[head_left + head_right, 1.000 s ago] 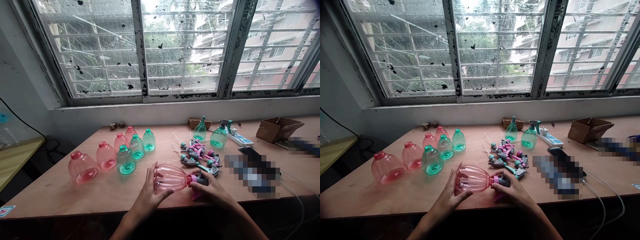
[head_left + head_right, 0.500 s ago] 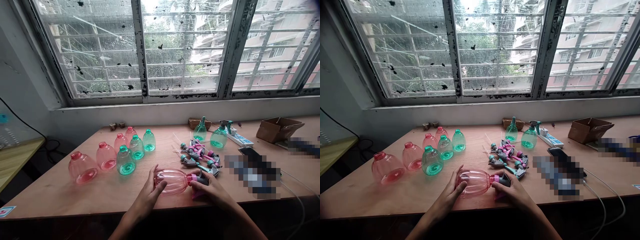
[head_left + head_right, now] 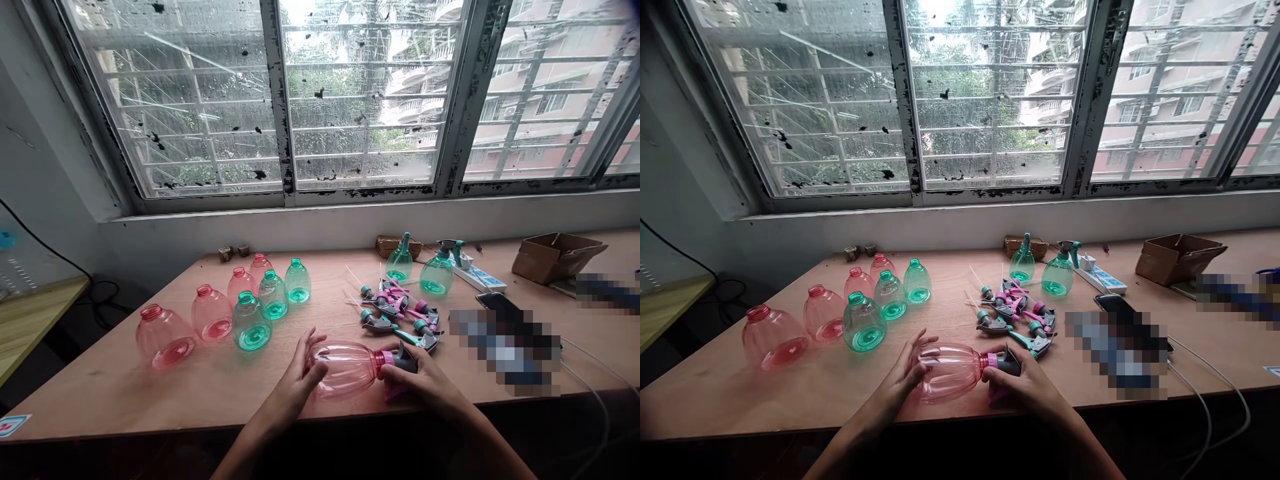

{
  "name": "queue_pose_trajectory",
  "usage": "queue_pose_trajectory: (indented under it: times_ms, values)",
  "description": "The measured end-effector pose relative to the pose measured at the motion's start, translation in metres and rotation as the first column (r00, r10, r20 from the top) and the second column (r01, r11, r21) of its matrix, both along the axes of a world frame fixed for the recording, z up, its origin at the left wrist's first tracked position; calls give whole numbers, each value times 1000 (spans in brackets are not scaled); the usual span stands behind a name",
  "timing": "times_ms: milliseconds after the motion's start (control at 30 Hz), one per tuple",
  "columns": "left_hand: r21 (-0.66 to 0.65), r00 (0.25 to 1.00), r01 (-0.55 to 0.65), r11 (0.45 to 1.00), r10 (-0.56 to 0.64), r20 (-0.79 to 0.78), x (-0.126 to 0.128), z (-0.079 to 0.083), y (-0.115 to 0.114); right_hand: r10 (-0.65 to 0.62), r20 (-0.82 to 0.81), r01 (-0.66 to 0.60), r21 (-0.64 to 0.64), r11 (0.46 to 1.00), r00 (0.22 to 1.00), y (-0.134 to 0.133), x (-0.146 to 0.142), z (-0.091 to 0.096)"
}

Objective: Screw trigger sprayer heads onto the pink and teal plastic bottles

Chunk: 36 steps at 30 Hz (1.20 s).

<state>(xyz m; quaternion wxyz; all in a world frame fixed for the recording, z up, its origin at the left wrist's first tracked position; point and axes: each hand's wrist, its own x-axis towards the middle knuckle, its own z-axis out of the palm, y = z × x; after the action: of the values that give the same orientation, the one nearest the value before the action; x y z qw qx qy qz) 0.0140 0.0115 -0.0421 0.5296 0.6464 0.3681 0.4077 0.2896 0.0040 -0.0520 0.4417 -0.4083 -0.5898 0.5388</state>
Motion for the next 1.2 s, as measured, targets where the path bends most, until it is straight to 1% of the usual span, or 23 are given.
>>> queue_pose_trajectory:
  times_ms: [67, 133, 200, 367, 467, 600, 700, 800, 867, 1033, 1100, 1200]
  values:
    - [-27, 1000, 19, 999, -19, 5, -2, -2, 3, -5, 5, 5, 4, 1000, 1000, 0, 0, 1]
    - [-31, 999, 28, 999, -29, -36, -4, 0, 2, -9, -2, 9, 3, 1000, 1000, 0, 0, 1]
    - [-40, 997, 42, 998, -44, -56, -3, 4, 0, -4, -12, 4, -7, 1000, 1000, -1, -1, 1]
    - [-45, 996, 68, 997, -70, -48, 0, 14, -9, 8, -36, -9, -13, 1000, 999, -1, -2, 0]
    - [-39, 993, 84, 996, -87, -76, 1, 13, -10, -4, -37, 4, 1, 1000, 999, 0, -2, 1]
    - [20, 988, 96, 995, -93, -122, -1, 10, -10, 8, -21, -8, 0, 1000, 1000, 0, -1, 0]
    - [41, 988, 114, 993, -109, -109, -4, 8, -9, -12, 18, 11, 32, 999, 1000, 0, 1, -1]
    - [44, 990, 93, 995, -87, -108, -5, 7, -8, -35, 46, 32, 63, 997, 998, -1, 2, -2]
    - [55, 987, 73, 996, -64, -149, -3, 7, -9, -33, 52, 30, 62, 998, 998, -1, 1, -1]
    - [170, 965, 35, 985, 11, -262, 2, 4, -10, 5, -61, -6, -20, 1000, 998, 1, -2, 2]
    - [196, 964, 29, 980, 25, -264, 3, 4, -10, 7, -79, -10, -28, 1000, 997, 2, -2, 1]
    - [163, 973, 27, 986, 11, -232, 2, 5, -11, 17, -65, -18, -19, 1000, 998, 1, -1, 0]
